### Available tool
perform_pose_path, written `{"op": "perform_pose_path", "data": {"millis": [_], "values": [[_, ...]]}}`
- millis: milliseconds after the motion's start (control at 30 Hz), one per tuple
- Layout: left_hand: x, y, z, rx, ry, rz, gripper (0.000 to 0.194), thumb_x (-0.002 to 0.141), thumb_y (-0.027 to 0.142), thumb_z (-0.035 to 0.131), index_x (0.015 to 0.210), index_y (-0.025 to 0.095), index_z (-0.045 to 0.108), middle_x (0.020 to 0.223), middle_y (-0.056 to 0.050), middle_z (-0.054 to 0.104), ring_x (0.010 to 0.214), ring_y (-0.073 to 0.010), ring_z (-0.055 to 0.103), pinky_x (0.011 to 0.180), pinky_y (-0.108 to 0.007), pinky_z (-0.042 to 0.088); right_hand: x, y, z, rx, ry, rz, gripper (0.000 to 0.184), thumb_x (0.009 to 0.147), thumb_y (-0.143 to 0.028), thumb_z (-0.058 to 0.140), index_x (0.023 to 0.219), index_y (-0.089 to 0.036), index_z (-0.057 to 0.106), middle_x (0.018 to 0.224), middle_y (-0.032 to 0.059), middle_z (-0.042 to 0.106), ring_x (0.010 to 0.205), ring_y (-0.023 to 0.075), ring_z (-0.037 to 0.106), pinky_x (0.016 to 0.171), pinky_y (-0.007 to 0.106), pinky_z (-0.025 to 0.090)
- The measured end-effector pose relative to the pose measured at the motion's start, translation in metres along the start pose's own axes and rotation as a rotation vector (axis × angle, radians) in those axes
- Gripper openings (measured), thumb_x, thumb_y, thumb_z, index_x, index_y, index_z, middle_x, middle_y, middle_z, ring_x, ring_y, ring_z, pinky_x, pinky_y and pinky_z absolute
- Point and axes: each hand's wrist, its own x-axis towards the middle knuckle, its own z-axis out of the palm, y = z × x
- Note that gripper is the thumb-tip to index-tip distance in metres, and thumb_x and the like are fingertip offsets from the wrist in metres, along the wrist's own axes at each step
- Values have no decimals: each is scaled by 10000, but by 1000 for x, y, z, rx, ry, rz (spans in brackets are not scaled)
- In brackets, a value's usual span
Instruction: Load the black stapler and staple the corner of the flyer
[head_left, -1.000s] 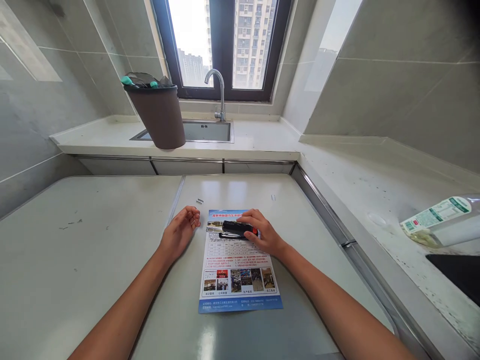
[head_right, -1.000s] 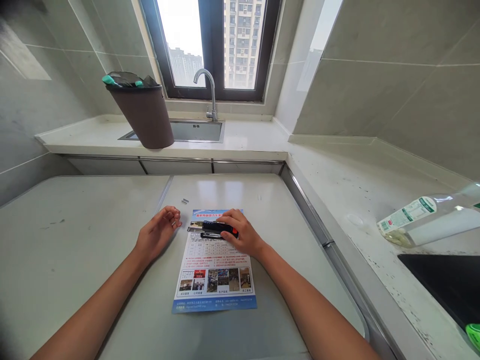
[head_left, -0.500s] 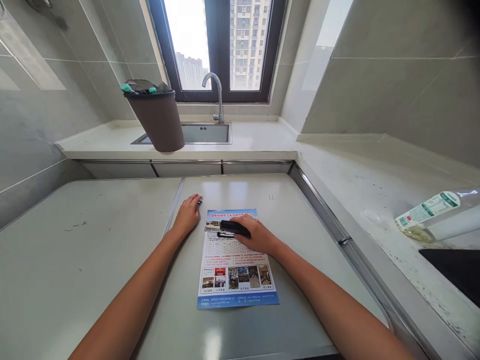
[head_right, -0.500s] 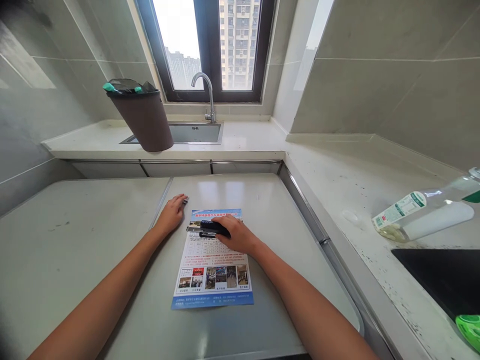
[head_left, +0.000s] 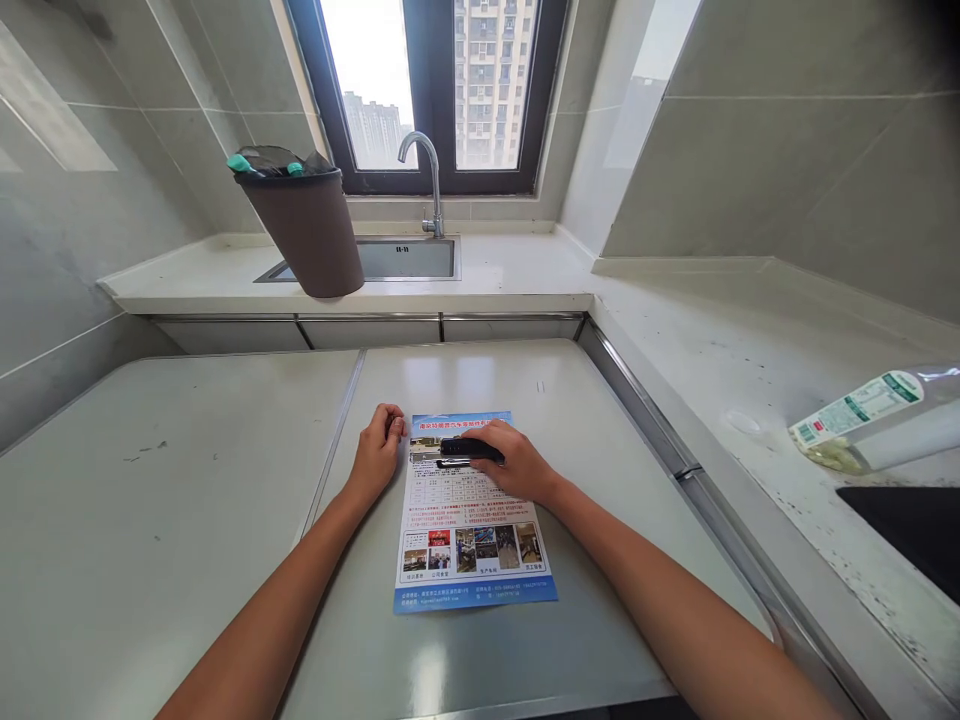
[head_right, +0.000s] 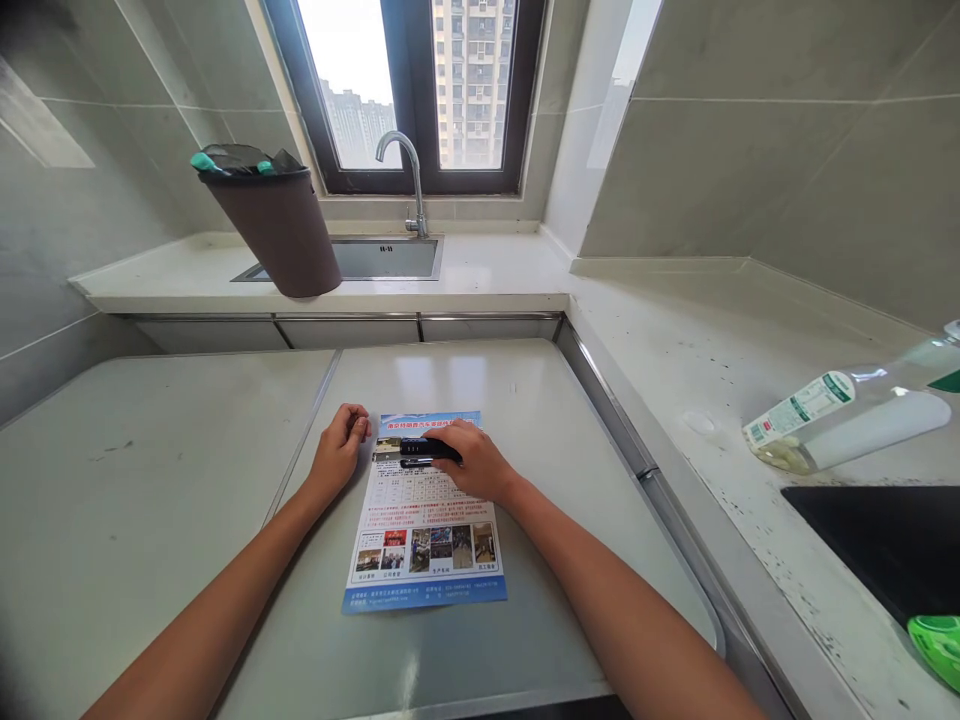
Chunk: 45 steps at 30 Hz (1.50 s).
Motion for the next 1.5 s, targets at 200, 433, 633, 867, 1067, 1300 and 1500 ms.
{"op": "perform_pose_path", "data": {"millis": [200, 433, 633, 867, 1067, 1300, 1500], "values": [[-2, 8, 0, -62, -168, 188, 332, 1084, 377, 372, 1160, 216, 652, 978, -39, 665, 867, -195, 603, 813, -321, 474, 1, 9, -1, 13, 133, 105, 468, 856, -114, 726, 1291, -264, 641, 1161, 65, 725, 1065, 267, 640, 962, 455, 526], [-4, 11, 3, 95, -262, 452, 348, 1082, 311, 413, 1311, 251, 668, 1104, -89, 678, 1032, -220, 633, 919, -372, 501, 1, 10, -1, 1, 96, 117, 469, 857, -125, 718, 1295, -270, 637, 1186, 67, 723, 1096, 274, 645, 980, 467, 531], [-3, 9, 6, 282, -175, 617, 248, 1038, 307, 560, 1221, 229, 707, 1082, -67, 789, 1021, -231, 705, 967, -419, 480, 1, 9, 0, -11, 47, 83, 426, 899, -191, 705, 1313, -259, 629, 1220, 86, 713, 1129, 284, 638, 1005, 482, 523], [0, 4, 8, 208, -218, 427, 184, 982, 343, 633, 1067, 266, 777, 1079, -34, 806, 991, -220, 733, 968, -390, 505, 2, 10, 0, 1, 49, 62, 420, 896, -174, 704, 1304, -243, 634, 1228, 86, 716, 1145, 278, 634, 1020, 466, 511], [-1, 4, 12, 136, -228, 234, 187, 922, 388, 687, 1041, 309, 807, 1050, 1, 816, 925, -228, 732, 872, -364, 552, 3, 9, -1, 14, 43, 74, 460, 864, -139, 717, 1306, -234, 629, 1226, 90, 716, 1134, 282, 633, 1008, 471, 515], [-3, 9, 11, 57, -205, 238, 175, 889, 378, 716, 997, 290, 823, 1005, -6, 821, 911, -228, 748, 887, -362, 576, 2, 11, 0, 14, 50, 69, 472, 864, -141, 710, 1317, -242, 625, 1227, 88, 714, 1138, 283, 633, 1011, 476, 516], [-3, 12, 10, -14, -206, 247, 154, 888, 362, 722, 971, 281, 825, 1023, -10, 821, 929, -232, 765, 895, -372, 590, 2, 11, 1, 11, 45, 69, 442, 881, -158, 707, 1308, -235, 625, 1228, 90, 712, 1137, 284, 633, 1012, 476, 512]]}}
